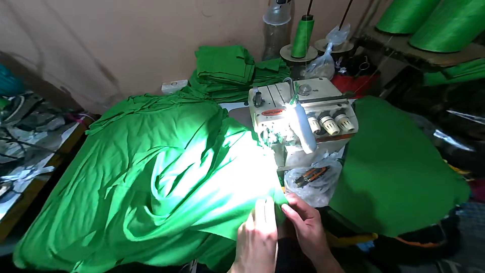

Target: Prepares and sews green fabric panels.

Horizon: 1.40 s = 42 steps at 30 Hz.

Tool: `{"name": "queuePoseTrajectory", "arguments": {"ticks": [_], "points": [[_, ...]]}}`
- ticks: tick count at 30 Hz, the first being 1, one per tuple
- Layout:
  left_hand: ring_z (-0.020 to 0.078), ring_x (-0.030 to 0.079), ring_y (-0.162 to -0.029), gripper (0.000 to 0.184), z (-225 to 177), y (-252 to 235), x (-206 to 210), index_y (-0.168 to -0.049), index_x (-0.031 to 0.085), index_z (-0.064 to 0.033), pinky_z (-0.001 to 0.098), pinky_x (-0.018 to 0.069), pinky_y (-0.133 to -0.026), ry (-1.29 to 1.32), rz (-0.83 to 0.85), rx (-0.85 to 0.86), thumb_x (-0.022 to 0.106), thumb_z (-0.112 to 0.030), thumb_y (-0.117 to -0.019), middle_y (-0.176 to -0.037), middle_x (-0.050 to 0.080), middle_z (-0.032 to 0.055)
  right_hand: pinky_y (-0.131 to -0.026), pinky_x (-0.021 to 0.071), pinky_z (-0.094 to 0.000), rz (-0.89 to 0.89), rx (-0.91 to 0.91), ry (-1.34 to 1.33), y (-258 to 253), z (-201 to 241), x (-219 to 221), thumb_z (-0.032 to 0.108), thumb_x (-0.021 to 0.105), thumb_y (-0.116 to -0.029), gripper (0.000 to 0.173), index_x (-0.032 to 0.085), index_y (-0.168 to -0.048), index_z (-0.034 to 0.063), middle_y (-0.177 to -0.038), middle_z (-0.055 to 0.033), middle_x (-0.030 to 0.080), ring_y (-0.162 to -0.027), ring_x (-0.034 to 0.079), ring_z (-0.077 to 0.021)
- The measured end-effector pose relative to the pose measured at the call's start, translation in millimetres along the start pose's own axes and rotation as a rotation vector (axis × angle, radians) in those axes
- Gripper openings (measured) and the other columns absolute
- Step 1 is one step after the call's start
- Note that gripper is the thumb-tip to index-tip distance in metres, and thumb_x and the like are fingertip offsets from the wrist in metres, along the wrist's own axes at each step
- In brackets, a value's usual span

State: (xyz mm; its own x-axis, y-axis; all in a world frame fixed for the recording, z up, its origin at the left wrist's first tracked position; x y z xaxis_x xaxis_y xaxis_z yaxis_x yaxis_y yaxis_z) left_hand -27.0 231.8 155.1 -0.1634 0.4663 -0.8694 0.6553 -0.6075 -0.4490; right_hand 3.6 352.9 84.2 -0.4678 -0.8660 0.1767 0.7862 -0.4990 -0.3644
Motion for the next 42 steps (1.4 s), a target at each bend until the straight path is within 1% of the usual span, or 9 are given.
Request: {"name": "queuePoseTrajectory", "arguments": {"ticks": [7,17,23,28,32,35,37,40,42], "points": [[0.0188,0.057,-0.095,0.011,15,20,-11,-0.097,0.073,-0.0191,0.0340,0.0371,-0.090,0.124,-0.271,0.170,0.062,-0.022,-0.0954,-0.088,0.066,0.0006,-0.075,0.0542,-0.0108,-0.036,-0.064,0.187,-1,14,-21,0.017,0.069,-0.0935,0.009,0.075,-0.090,0.0115,-0.088,0.0083,0.069,-0.082,0.064,0.0056],[0.0132,0.058,-0.100,0.015,18,37,13,-0.105,0.070,-0.0185,0.0279,0.0390,-0.094,0.374,-0.225,0.184,0.057,-0.024,-0.1006,-0.096,0.064,0.0002,-0.054,0.0444,-0.0079,0.053,0.192,-0.093,28,10,-17,0.025,0.062,-0.1002,0.016,0.074,-0.092,0.0171,-0.092,0.0097,0.065,-0.065,0.053,0.0086],[0.0151,0.058,-0.114,0.019,27,46,22,-0.111,0.069,-0.0206,0.0328,0.0374,-0.106,0.343,-0.170,0.205,0.058,-0.033,-0.1025,-0.109,0.066,0.0007,-0.056,0.0538,-0.0139,-0.055,0.342,-0.153,35,8,-9,0.007,0.063,-0.0953,0.015,0.077,-0.100,0.0109,-0.086,0.0064,0.075,-0.064,0.064,0.0035],[0.0116,0.034,-0.145,0.048,123,113,-23,-0.137,0.051,-0.0226,0.0370,0.0255,-0.121,0.007,-0.478,-0.177,0.065,-0.042,-0.0952,-0.146,0.045,-0.0016,-0.054,0.0518,-0.0127,-0.087,0.282,-0.098,26,4,-14,0.001,0.068,-0.0892,0.015,0.074,-0.099,0.0109,-0.085,0.0066,0.074,-0.062,0.063,0.0035],[0.0390,0.030,-0.145,0.060,201,174,-55,-0.135,0.039,0.0201,0.0417,0.0261,-0.118,-0.085,-0.700,-0.629,0.063,-0.021,-0.0982,-0.149,0.032,0.0430,-0.059,0.0538,-0.0134,-0.035,0.192,-0.027,16,1,-20,0.007,0.071,-0.0887,0.010,0.073,-0.096,0.0124,-0.089,0.0082,0.071,-0.068,0.063,0.0031],[0.0173,0.047,-0.120,0.054,202,176,-34,-0.148,0.029,0.0071,0.0355,0.0467,-0.095,0.639,-0.758,-1.261,0.048,-0.013,-0.1016,-0.140,0.041,0.0184,-0.062,0.0502,-0.0104,0.041,0.143,0.052,7,5,-23,0.013,0.067,-0.0926,0.005,0.071,-0.091,0.0145,-0.090,0.0121,0.067,-0.071,0.058,0.0073],[0.0166,0.058,-0.105,0.036,185,169,-18,-0.140,0.041,-0.0060,0.0387,0.0528,-0.085,0.989,-0.710,-1.490,0.040,-0.019,-0.1059,-0.123,0.052,0.0095,-0.063,0.0506,-0.0107,0.074,0.149,0.080,6,10,-26,0.013,0.064,-0.0936,0.007,0.071,-0.091,0.0144,-0.088,0.0129,0.066,-0.071,0.059,0.0073],[0.0083,0.069,-0.097,0.032,167,177,-24,-0.132,0.047,-0.0087,0.0327,0.0602,-0.084,1.132,-0.276,-1.419,0.036,-0.026,-0.1079,-0.107,0.068,0.0003,-0.060,0.0506,-0.0111,0.053,0.185,0.118,5,16,-32,0.011,0.063,-0.0933,0.009,0.071,-0.092,0.0134,-0.083,0.0137,0.067,-0.066,0.059,0.0064],[0.0039,0.070,-0.093,0.033,166,191,-56,-0.129,0.047,0.0032,0.0292,0.0600,-0.088,1.002,0.086,-1.195,0.053,-0.005,-0.0975,-0.101,0.071,-0.0016,-0.056,0.0495,-0.0111,0.025,0.212,0.144,5,19,-37,0.009,0.062,-0.0938,0.009,0.071,-0.093,0.0114,-0.079,0.0138,0.069,-0.062,0.059,0.0066]]}}
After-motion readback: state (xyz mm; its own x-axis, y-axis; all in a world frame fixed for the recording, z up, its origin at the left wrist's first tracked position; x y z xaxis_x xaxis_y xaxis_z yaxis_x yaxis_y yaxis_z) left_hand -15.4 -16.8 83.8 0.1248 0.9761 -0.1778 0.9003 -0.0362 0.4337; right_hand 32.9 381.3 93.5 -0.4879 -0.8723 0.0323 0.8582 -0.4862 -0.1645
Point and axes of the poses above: each hand's wrist, its own y-axis away from the middle knuckle, its own x-axis out of the palm, z = x × y, the point moved 4 cm from there along -y, towards the middle knuckle
